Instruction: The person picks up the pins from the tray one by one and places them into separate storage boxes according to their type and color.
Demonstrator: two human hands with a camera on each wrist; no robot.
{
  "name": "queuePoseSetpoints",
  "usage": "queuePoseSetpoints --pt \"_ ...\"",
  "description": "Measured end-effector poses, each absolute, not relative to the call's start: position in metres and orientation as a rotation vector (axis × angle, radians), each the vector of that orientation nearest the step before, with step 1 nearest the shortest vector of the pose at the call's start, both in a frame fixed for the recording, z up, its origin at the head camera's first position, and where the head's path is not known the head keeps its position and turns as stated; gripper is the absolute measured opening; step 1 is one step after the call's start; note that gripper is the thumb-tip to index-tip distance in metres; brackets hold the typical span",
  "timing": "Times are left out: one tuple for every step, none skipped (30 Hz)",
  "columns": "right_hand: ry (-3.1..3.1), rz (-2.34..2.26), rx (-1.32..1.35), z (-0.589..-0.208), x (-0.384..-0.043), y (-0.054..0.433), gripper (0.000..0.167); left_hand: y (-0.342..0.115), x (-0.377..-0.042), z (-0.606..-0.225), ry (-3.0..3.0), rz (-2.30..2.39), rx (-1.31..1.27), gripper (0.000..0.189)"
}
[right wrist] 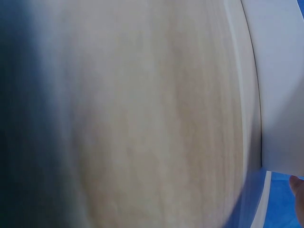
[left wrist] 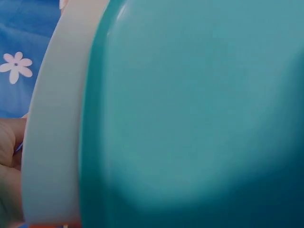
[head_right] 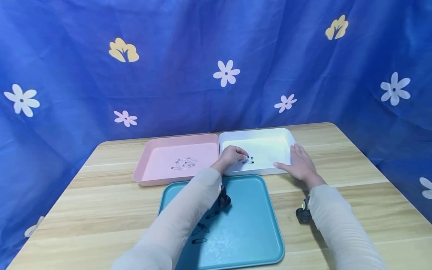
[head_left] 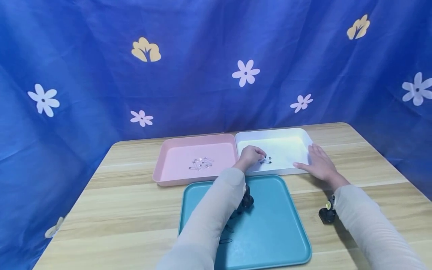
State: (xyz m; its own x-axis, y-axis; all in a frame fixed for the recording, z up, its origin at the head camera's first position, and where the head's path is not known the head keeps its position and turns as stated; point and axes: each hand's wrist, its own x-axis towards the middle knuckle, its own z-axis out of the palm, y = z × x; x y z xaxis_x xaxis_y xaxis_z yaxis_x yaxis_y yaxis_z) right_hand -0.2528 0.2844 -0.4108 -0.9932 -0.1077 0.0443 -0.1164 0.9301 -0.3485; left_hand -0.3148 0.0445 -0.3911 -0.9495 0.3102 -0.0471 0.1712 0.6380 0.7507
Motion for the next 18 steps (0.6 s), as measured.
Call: queuePoseSetpoints --pt "-3.062 0.558 0.176 -0.411 -0.253 0.284 0.104 0.046 -0.315 -0.392 2.682 1.203 0.387 0.011" --pt "-3.064 0.562 0.172 -0.411 -0.253 0.284 0.104 0.047 -0.316 -0.394 2.683 1.202 0.375 0.010" --pt "-3.062 0.564 0.168 -0.411 -0.254 0.285 0.104 0.049 -0.315 -0.394 2.694 1.197 0.366 0.010" --pt "-3.061 0.565 0.163 -0.411 -0.254 0.285 0.105 0.049 -0.315 -0.395 2.701 1.197 0.347 0.010" --pt "-3.061 0.569 0.159 -0.410 -0.254 0.284 0.105 0.050 -0.315 -0.395 2.714 1.186 0.334 0.010" --pt "-3.062 0.573 0.153 -0.410 -0.254 0.284 0.105 0.051 -0.315 -0.396 2.714 1.186 0.312 0.010" --pt "-3.064 0.572 0.148 -0.410 -0.254 0.284 0.106 0.051 -0.316 -0.396 2.715 1.181 0.293 0.010" --pt "-3.064 0.571 0.142 -0.410 -0.254 0.284 0.106 0.052 -0.317 -0.398 2.714 1.175 0.275 0.010" --pt "-3.063 0.568 0.138 -0.410 -0.254 0.285 0.106 0.054 -0.318 -0.400 2.740 1.150 0.273 0.010" --pt "-3.067 0.561 0.137 -0.410 -0.255 0.284 0.106 0.056 -0.319 -0.402 2.759 1.129 0.272 0.011" --pt "-3.070 0.560 0.136 -0.410 -0.255 0.284 0.106 0.058 -0.321 -0.404 2.779 1.106 0.275 0.012" --pt "-3.070 0.556 0.137 -0.410 -0.255 0.284 0.106 0.059 -0.332 -0.418 2.794 1.118 0.310 0.011" --pt "-3.070 0.553 0.135 -0.410 -0.255 0.284 0.106 0.060 -0.342 -0.432 2.822 1.116 0.354 0.009" --pt "-3.070 0.551 0.135 -0.411 -0.255 0.284 0.106 0.061 -0.348 -0.439 2.823 1.101 0.371 0.009" --pt "-3.070 0.551 0.136 -0.411 -0.254 0.284 0.106 0.061 -0.352 -0.443 2.828 1.084 0.383 0.008" --pt "-3.072 0.548 0.138 -0.411 -0.254 0.284 0.105 0.060 -0.355 -0.446 2.804 1.095 0.381 0.008" --pt "-3.072 0.549 0.138 -0.411 -0.254 0.284 0.105 0.059 -0.357 -0.447 2.775 1.115 0.372 0.007" --pt "-3.072 0.543 0.139 -0.411 -0.254 0.284 0.105 0.059 -0.357 -0.447 2.748 1.131 0.359 0.007"
